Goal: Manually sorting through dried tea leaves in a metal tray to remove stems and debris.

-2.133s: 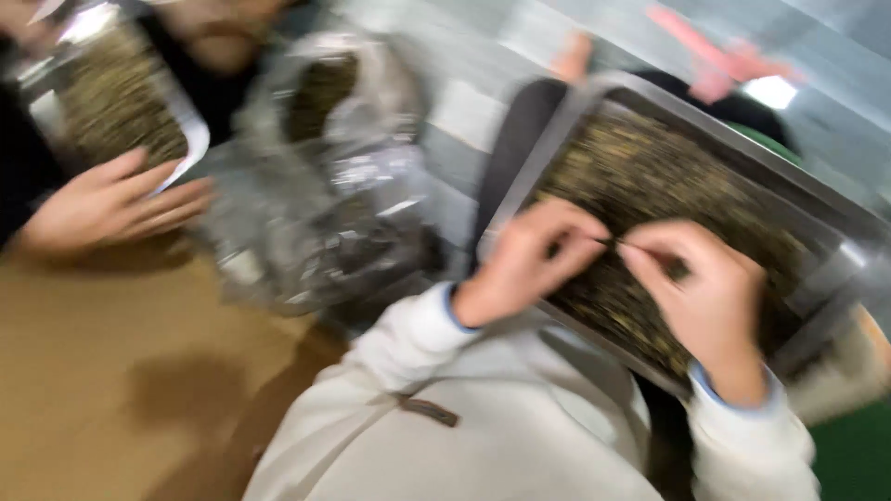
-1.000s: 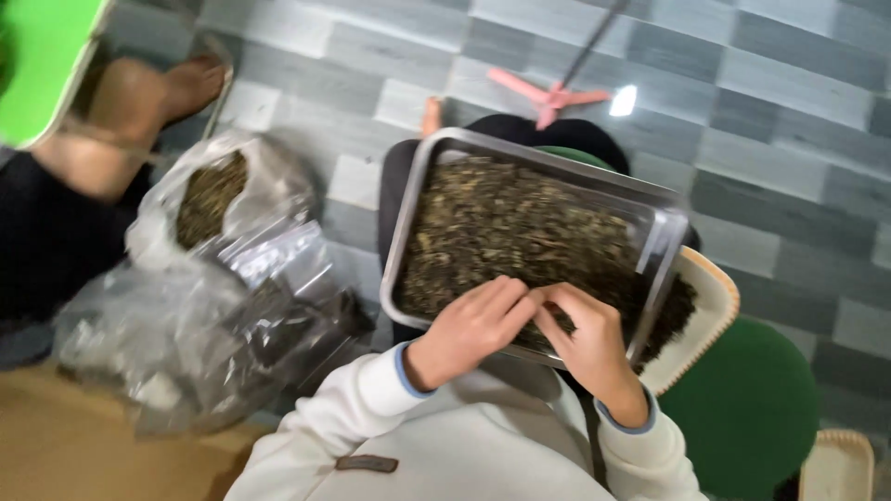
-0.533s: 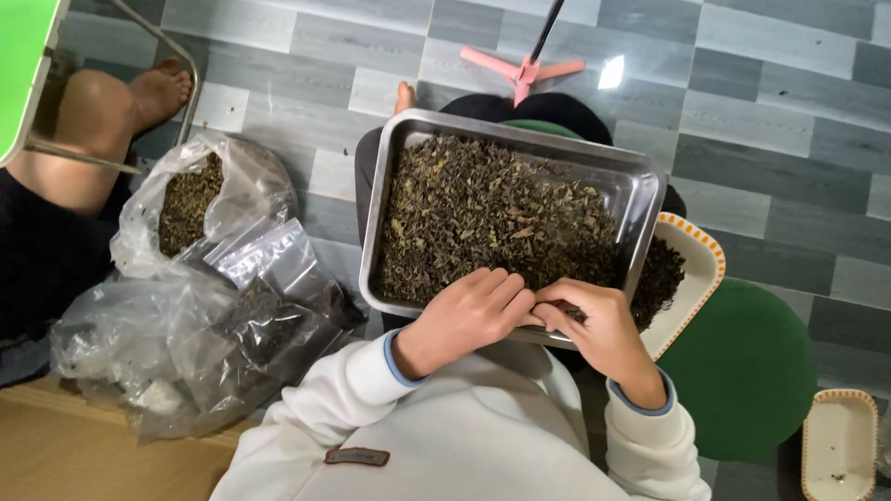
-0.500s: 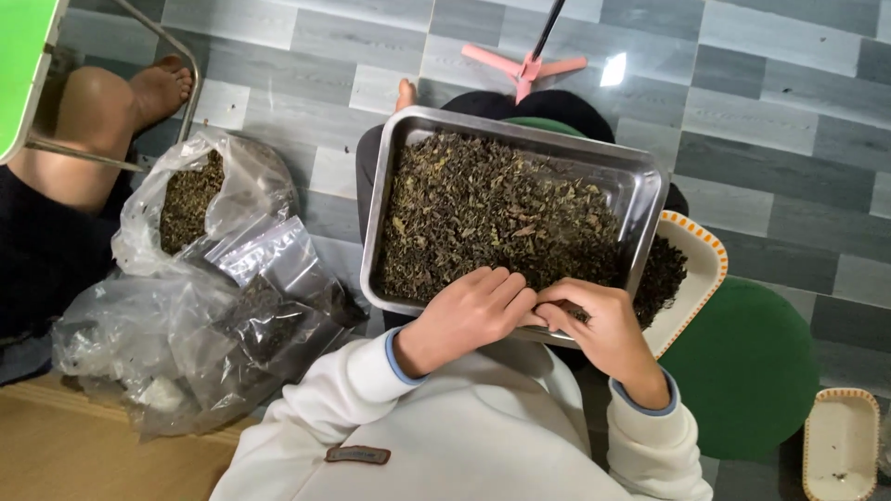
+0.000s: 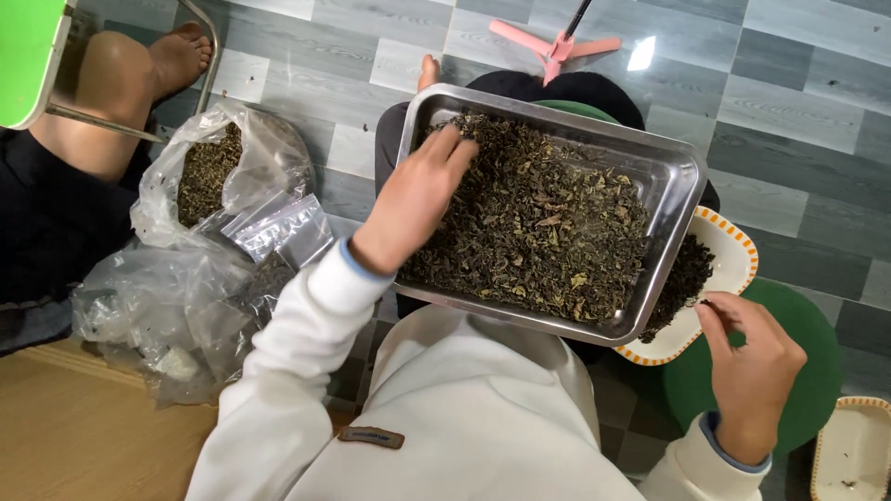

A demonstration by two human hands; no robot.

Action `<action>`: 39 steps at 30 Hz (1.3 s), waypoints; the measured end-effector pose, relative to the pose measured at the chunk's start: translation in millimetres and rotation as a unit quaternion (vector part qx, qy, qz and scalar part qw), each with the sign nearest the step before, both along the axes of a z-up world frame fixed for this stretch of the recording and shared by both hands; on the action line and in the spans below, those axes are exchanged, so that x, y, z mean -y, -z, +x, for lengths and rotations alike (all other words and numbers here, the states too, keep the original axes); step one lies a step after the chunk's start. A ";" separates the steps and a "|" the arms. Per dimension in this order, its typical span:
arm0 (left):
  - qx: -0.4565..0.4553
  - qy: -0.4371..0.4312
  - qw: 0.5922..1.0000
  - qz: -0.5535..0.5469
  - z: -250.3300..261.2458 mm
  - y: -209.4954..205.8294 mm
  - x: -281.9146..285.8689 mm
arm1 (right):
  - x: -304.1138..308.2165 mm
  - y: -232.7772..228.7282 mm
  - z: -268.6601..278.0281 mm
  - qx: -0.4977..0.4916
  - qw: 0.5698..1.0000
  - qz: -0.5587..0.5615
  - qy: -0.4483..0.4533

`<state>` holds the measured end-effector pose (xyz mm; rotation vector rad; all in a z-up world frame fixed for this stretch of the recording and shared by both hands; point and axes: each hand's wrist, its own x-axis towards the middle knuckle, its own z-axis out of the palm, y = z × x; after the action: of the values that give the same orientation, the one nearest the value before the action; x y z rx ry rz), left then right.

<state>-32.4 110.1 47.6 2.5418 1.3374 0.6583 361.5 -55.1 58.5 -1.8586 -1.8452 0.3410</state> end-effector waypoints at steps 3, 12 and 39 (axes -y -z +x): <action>-0.046 0.014 0.999 0.013 5.7 8.6 -22.3 | 2.7 6.8 4.9 0.038 0.999 -0.008 0.004; -0.108 0.024 0.994 0.017 12.3 36.1 -37.4 | -7.1 5.3 -2.2 0.029 1.000 0.006 0.002; 0.145 -0.082 0.984 -0.056 0.9 11.9 79.5 | -197.0 7.6 -194.2 0.213 0.894 0.066 -0.388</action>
<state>-31.5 30.6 35.6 2.1638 1.4417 0.9159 167.2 141.8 50.8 -1.0722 -2.7948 0.0549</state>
